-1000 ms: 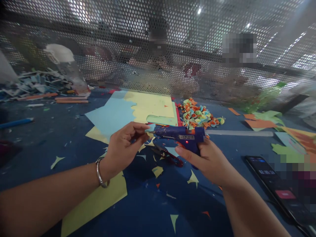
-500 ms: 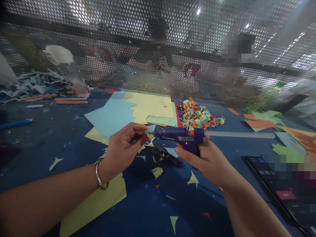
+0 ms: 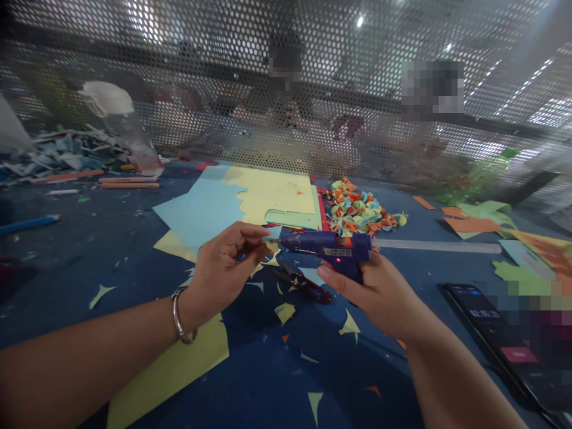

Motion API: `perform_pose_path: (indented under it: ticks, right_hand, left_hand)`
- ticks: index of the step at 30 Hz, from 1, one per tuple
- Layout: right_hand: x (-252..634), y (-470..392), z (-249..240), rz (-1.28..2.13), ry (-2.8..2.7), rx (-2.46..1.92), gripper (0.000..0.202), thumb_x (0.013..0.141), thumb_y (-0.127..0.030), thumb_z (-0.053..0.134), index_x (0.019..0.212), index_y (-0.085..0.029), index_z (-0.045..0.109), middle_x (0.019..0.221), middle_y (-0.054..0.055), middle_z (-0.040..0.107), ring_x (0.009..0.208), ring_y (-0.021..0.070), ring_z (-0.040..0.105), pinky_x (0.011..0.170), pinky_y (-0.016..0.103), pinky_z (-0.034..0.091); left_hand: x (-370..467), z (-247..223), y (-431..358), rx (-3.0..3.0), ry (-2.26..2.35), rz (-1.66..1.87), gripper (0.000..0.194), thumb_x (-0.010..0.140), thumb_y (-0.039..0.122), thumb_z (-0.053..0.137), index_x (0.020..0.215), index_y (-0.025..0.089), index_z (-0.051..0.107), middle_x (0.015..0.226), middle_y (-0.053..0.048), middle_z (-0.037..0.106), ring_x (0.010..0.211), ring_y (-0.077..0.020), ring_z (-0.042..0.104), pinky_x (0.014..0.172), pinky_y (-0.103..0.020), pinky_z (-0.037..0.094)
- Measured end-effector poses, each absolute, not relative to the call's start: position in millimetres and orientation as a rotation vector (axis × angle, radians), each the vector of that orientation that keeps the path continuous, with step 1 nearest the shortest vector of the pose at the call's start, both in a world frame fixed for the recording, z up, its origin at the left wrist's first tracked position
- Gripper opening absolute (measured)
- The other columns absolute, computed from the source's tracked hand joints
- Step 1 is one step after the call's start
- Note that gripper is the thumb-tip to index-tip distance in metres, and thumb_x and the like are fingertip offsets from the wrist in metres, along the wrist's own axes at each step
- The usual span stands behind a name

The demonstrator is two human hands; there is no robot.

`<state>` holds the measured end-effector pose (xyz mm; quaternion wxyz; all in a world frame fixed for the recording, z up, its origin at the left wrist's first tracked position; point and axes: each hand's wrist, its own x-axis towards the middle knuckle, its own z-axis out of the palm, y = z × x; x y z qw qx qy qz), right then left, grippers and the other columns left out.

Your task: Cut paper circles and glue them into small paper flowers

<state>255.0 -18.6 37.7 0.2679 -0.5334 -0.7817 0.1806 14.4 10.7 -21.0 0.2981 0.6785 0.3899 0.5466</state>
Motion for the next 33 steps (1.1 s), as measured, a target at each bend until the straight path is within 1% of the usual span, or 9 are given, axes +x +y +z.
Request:
perform_pose_path:
  ticks: [7,11,16,20,23,27,30,33]
  right_hand:
    - [256.5,-19.0,36.8,0.496,-2.101,-1.437,0.033,0.088,-0.053,0.06,0.08,-0.022,0.068,0.077,0.004,0.072,0.079,0.0226,0.069,0.077,0.032,0.058]
    - [256.1,-19.5,37.6,0.501,-2.098,-1.45,0.035,0.088,-0.054,0.06,0.077,-0.022,0.068,0.074,0.003,0.071,0.078,0.022,0.069,0.075,0.031,0.057]
    - [254.9,-19.8,38.7,0.533,-2.083,-1.442,0.034,0.088,-0.055,0.06,0.079,-0.023,0.069,0.075,0.003,0.072,0.076,0.0225,0.069,0.071,0.031,0.058]
    - [256.0,-19.5,38.0,0.514,-2.093,-1.45,0.036,0.088,-0.056,0.059,0.079,-0.023,0.069,0.074,0.003,0.071,0.076,0.0233,0.068,0.073,0.033,0.058]
    - [256.4,-19.3,37.9,0.499,-2.083,-1.454,0.036,0.087,-0.057,0.06,0.077,-0.023,0.068,0.072,0.004,0.07,0.074,0.0232,0.068,0.072,0.034,0.058]
    - [257.1,-18.9,36.9,0.515,-2.072,-1.463,0.035,0.087,-0.056,0.06,0.074,-0.024,0.067,0.073,0.004,0.07,0.075,0.024,0.068,0.072,0.034,0.058]
    - [259.3,-18.9,34.5,0.518,-2.06,-1.473,0.031,0.087,-0.053,0.062,0.079,-0.024,0.069,0.078,0.004,0.072,0.078,0.0241,0.069,0.075,0.034,0.058]
    - [261.4,-19.0,32.6,0.539,-2.047,-1.483,0.03,0.088,-0.051,0.062,0.083,-0.023,0.07,0.08,0.003,0.072,0.08,0.0228,0.068,0.075,0.032,0.056]
  left_hand:
    - [14.6,-19.2,10.7,1.795,1.024,1.464,0.021,0.085,0.011,0.064,0.103,0.022,0.065,0.08,0.002,0.073,0.073,-0.0098,0.069,0.066,-0.021,0.054]
    - [14.5,-18.8,10.9,1.806,1.029,1.455,0.02,0.086,0.013,0.062,0.103,0.022,0.064,0.079,0.002,0.071,0.072,-0.011,0.067,0.064,-0.023,0.053]
    - [14.1,-19.7,10.7,1.753,1.033,1.419,0.022,0.087,0.017,0.062,0.108,0.024,0.059,0.075,0.002,0.067,0.069,-0.012,0.065,0.063,-0.026,0.051]
    - [13.9,-18.7,10.2,1.663,1.011,1.385,0.028,0.088,0.021,0.062,0.114,0.024,0.055,0.075,0.001,0.068,0.072,-0.0141,0.067,0.063,-0.027,0.052]
    - [13.5,-18.4,10.5,1.65,1.023,1.37,0.029,0.088,0.022,0.061,0.116,0.024,0.055,0.077,0.0,0.069,0.071,-0.0136,0.067,0.063,-0.026,0.052]
    - [13.8,-20.3,11.7,1.643,1.029,1.388,0.023,0.088,0.023,0.063,0.111,0.022,0.059,0.077,0.0,0.068,0.072,-0.0135,0.067,0.065,-0.027,0.053]
    - [14.8,-22.6,12.3,1.619,1.024,1.401,0.016,0.087,0.023,0.064,0.102,0.021,0.061,0.079,-0.001,0.069,0.073,-0.0138,0.068,0.066,-0.027,0.055]
    - [15.5,-23.4,12.1,1.589,1.022,1.405,0.012,0.085,0.022,0.065,0.097,0.021,0.061,0.079,-0.002,0.07,0.073,-0.014,0.069,0.067,-0.028,0.056]
